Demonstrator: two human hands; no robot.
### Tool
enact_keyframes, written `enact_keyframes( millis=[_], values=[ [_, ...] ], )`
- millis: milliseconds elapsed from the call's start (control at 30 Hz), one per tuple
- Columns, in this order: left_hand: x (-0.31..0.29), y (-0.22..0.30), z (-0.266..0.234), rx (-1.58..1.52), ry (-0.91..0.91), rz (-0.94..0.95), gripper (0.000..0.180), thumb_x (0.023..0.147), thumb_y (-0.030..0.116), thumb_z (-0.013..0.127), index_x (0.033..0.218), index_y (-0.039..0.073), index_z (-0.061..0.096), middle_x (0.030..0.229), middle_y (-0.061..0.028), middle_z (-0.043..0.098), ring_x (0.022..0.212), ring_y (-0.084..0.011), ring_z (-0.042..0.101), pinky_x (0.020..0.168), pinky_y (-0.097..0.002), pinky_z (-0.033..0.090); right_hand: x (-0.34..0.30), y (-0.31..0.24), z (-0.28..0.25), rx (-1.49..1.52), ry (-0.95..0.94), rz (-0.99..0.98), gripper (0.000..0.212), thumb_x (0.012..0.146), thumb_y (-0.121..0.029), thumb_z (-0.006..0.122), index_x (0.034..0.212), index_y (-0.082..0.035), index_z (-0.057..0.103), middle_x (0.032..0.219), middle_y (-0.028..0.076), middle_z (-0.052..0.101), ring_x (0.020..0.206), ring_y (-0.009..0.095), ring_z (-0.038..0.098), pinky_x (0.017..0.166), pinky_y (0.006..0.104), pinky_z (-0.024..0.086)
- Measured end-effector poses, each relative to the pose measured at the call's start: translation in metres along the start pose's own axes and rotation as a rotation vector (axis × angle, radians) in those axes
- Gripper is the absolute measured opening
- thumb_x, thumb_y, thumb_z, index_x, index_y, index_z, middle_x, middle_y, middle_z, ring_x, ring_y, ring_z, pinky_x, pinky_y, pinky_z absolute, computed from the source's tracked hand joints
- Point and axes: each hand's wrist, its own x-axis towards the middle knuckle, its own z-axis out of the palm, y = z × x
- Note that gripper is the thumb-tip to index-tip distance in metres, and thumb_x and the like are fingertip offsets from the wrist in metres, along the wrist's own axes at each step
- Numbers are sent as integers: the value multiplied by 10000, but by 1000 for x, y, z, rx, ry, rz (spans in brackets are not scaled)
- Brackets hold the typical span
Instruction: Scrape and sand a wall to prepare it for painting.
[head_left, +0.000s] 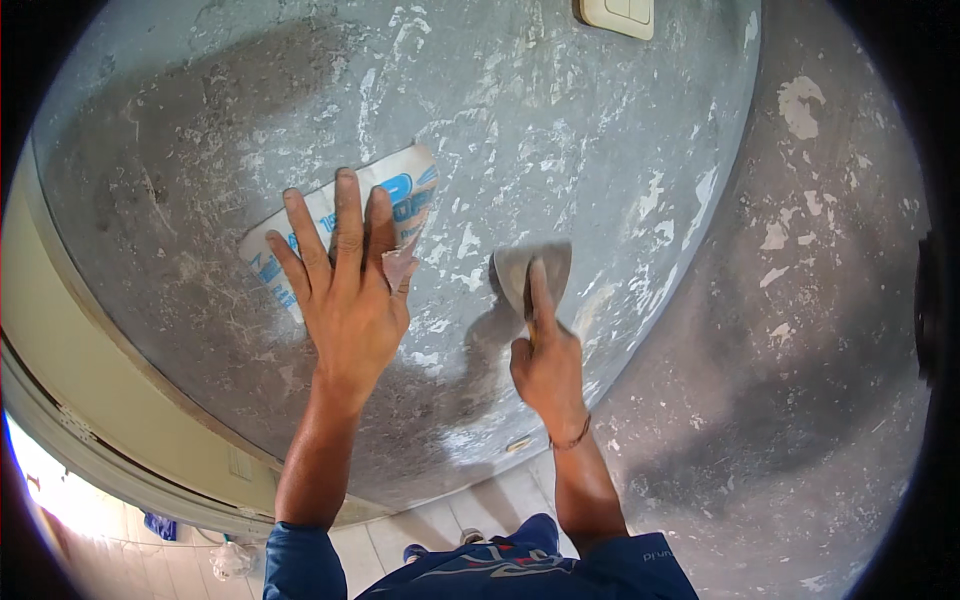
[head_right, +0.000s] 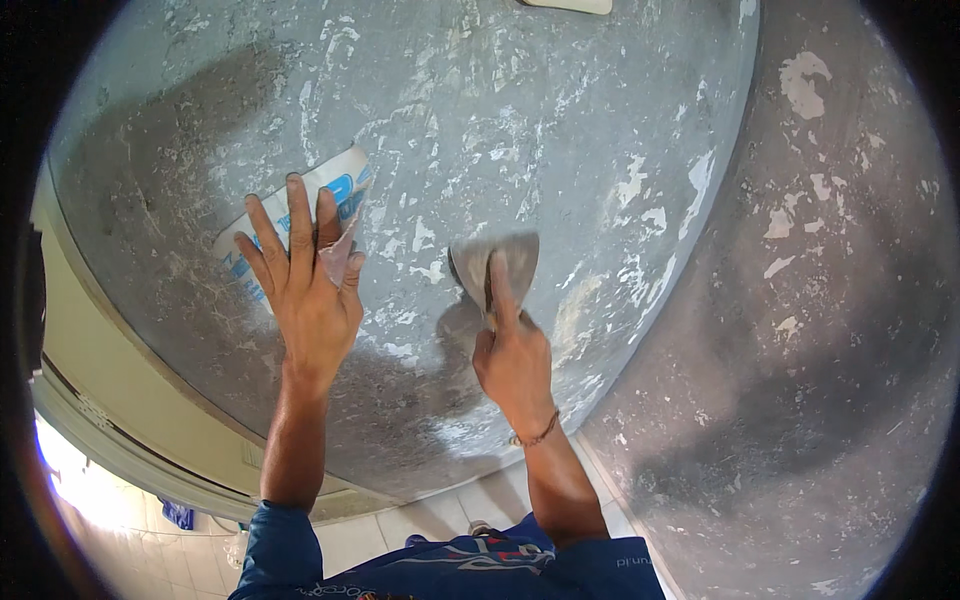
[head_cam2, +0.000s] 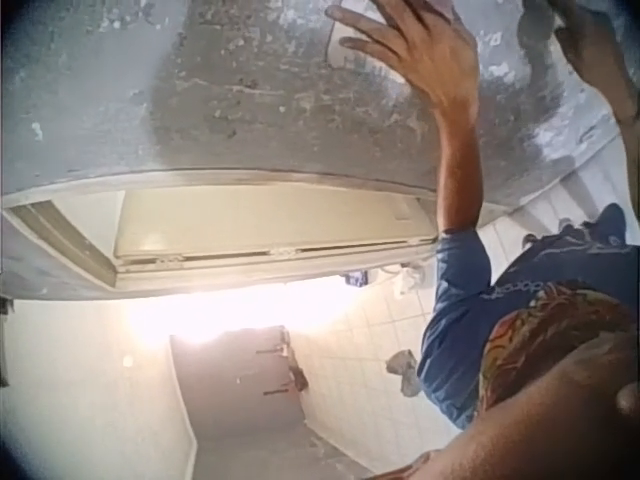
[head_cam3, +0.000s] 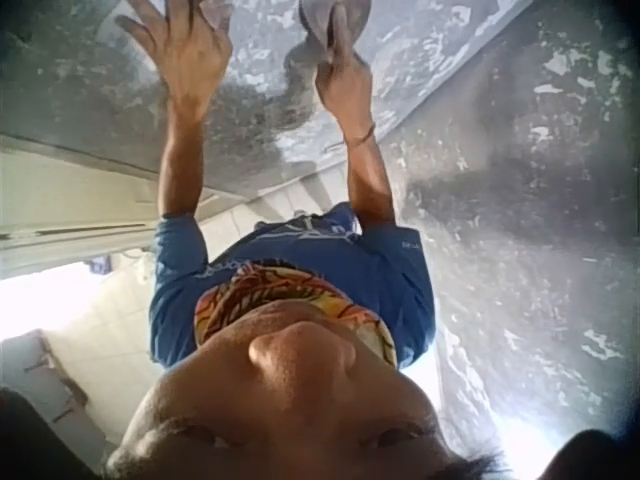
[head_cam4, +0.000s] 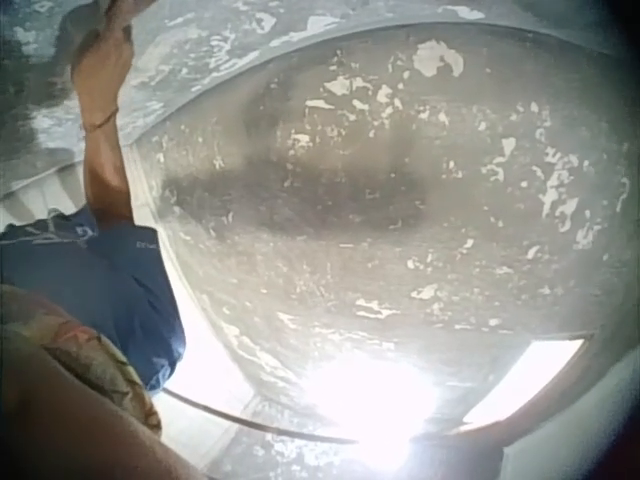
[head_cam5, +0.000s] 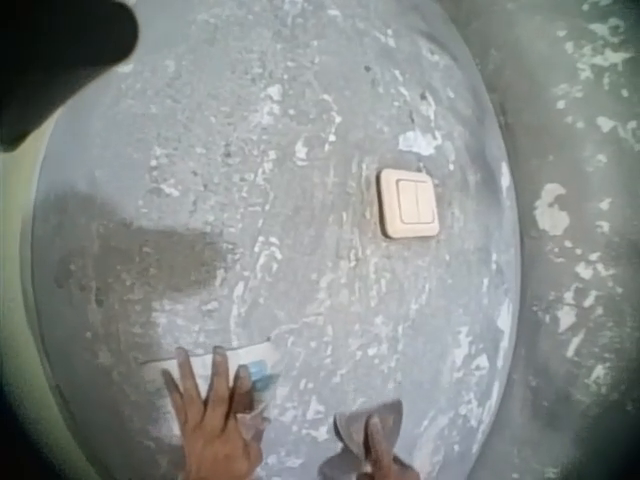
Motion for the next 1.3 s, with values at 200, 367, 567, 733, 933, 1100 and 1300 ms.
enact_keyframes(
  millis=[200, 367, 567, 733, 933, 1100, 1300],
  values=[
    [5, 6, 4, -66, 70, 25, 476, 941, 343, 443, 1361, 118, 452, 1503, -68, 264, 1397, -416, 78, 1083, -613, 18, 8, 0, -14, -54, -17, 56, 851, 682, 71, 499, 1456, -160, 232, 790, 265, 612, 677, 435, 597, 584, 477, 471],
    [3, 4, 6, -53, 72, 46, 478, 938, 338, 454, 1364, 122, 448, 1505, -69, 260, 1399, -413, 72, 1083, -611, 4, 7, -1, -14, -56, -27, 86, 863, 669, 89, 500, 1454, -164, 243, 795, 266, 611, 688, 440, 598, 596, 474, 488],
    [-1, 5, 8, -63, 80, 36, 477, 924, 320, 482, 1357, 120, 460, 1500, -73, 273, 1394, -422, 99, 1081, -613, -4, 7, -1, -11, -63, -12, 79, 870, 666, 83, 509, 1455, -171, 244, 783, 252, 606, 686, 436, 602, 589, 474, 494],
    [0, 8, 6, -71, 68, 11, 466, 930, 329, 467, 1348, 123, 472, 1496, -71, 284, 1391, -425, 114, 1081, -612, -6, 6, -4, -13, -96, 7, 82, 887, 656, 87, 509, 1458, -173, 232, 786, 255, 607, 676, 430, 604, 586, 472, 494],
    [1, 7, 8, -53, 70, 21, 476, 931, 359, 451, 1354, 141, 466, 1495, -67, 287, 1389, -428, 115, 1081, -614, -7, 0, 7, -9, -42, 18, 14, 886, 654, 88, 510, 1457, -152, 223, 765, 264, 600, 677, 435, 595, 582, 470, 484],
    [1, 7, 9, -86, 86, 19, 462, 947, 364, 425, 1351, 142, 469, 1493, -60, 292, 1389, -426, 119, 1084, -608, -8, 13, -3, -10, -21, -15, 165, 883, 660, 85, 522, 1457, -152, 226, 848, 295, 613, 691, 443, 591, 596, 466, 489],
    [1, 8, 8, -49, 99, 25, 453, 960, 360, 398, 1349, 139, 471, 1490, -56, 298, 1384, -428, 139, 1082, -613, 7, 12, -4, -6, -84, 63, 101, 876, 666, 77, 521, 1455, -182, 243, 864, 296, 616, 703, 452, 596, 608, 467, 496]
  ],
)
